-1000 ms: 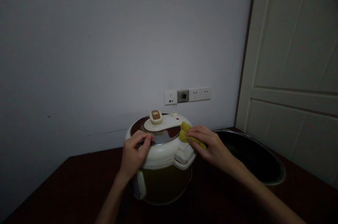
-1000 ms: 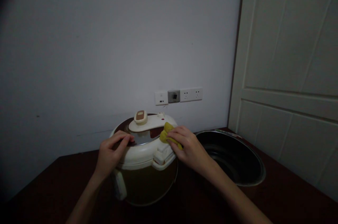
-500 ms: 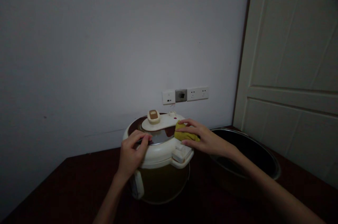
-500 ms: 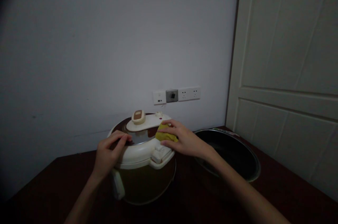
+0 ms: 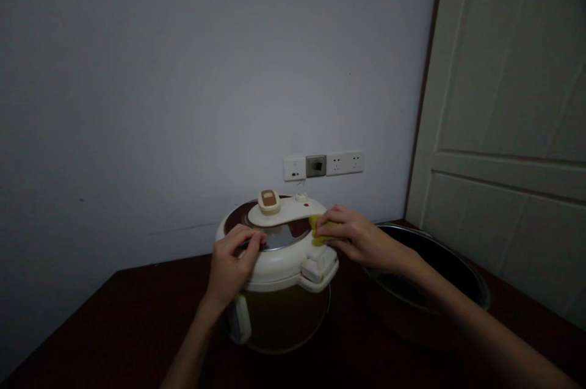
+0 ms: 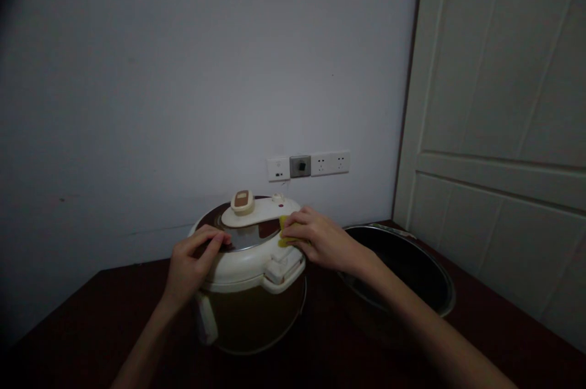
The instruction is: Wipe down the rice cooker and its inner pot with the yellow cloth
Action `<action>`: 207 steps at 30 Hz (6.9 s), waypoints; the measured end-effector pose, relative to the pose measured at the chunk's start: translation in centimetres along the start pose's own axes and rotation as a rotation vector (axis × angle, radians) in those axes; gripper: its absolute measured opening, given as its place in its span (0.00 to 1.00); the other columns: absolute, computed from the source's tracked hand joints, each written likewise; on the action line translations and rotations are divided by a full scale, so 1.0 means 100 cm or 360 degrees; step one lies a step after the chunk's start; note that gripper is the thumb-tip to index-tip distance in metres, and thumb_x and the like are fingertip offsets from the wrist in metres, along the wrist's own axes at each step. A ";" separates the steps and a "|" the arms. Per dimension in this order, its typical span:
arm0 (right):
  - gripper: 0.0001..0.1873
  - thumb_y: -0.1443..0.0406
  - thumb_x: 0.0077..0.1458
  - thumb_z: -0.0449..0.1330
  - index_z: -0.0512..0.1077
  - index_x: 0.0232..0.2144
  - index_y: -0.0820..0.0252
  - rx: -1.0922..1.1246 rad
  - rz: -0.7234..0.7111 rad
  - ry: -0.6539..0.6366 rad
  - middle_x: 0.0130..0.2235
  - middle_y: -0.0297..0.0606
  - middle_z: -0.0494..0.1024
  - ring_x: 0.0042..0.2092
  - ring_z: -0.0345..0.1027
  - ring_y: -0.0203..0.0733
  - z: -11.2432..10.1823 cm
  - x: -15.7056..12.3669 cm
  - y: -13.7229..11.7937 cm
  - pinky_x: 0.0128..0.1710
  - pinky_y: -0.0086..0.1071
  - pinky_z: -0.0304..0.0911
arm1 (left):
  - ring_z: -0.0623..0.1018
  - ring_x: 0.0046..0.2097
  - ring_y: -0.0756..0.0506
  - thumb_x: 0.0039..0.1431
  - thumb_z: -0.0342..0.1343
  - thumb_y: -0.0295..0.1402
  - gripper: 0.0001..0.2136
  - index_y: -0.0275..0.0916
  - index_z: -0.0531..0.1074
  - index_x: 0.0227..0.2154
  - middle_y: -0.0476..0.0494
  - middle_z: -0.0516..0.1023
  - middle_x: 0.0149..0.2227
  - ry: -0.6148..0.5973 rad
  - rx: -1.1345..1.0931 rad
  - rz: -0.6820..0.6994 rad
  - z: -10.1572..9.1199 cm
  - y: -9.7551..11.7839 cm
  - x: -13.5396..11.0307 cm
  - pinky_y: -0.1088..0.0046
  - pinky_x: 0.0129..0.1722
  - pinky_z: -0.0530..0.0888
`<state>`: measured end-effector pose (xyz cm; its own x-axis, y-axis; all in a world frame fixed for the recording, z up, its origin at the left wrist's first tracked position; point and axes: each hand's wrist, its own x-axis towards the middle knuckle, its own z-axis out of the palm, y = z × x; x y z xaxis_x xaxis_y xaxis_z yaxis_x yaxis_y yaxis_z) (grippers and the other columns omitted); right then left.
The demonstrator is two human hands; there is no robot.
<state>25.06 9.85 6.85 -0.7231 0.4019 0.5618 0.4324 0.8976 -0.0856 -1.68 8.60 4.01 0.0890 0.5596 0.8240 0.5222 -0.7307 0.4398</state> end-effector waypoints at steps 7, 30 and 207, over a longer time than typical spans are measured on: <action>0.12 0.69 0.60 0.51 0.73 0.43 0.61 -0.0012 -0.0027 -0.0091 0.43 0.43 0.73 0.45 0.62 0.41 -0.004 -0.001 -0.005 0.45 0.37 0.61 | 0.74 0.31 0.49 0.59 0.52 0.31 0.09 0.38 0.74 0.25 0.48 0.75 0.27 0.0005 0.0005 0.0014 0.001 -0.003 0.000 0.74 0.33 0.70; 0.11 0.69 0.59 0.54 0.75 0.40 0.60 -0.0132 -0.0032 0.0004 0.38 0.40 0.76 0.42 0.65 0.40 0.005 0.008 -0.024 0.42 0.36 0.62 | 0.75 0.31 0.48 0.58 0.52 0.32 0.09 0.38 0.74 0.24 0.47 0.76 0.27 0.0018 0.0068 -0.0018 0.001 0.002 0.001 0.73 0.32 0.70; 0.16 0.72 0.58 0.53 0.68 0.49 0.63 -0.0419 0.0033 0.0412 0.47 0.45 0.75 0.39 0.65 0.43 0.046 -0.042 -0.060 0.36 0.37 0.68 | 0.74 0.31 0.49 0.57 0.52 0.29 0.08 0.38 0.73 0.25 0.48 0.75 0.26 0.0071 0.0136 0.0125 0.004 0.001 0.000 0.72 0.33 0.69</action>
<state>23.02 3.59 1.27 -0.5670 0.3300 0.7547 0.5938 0.7988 0.0969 -1.28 8.68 3.91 0.0959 0.4825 0.8706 0.5854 -0.7347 0.3427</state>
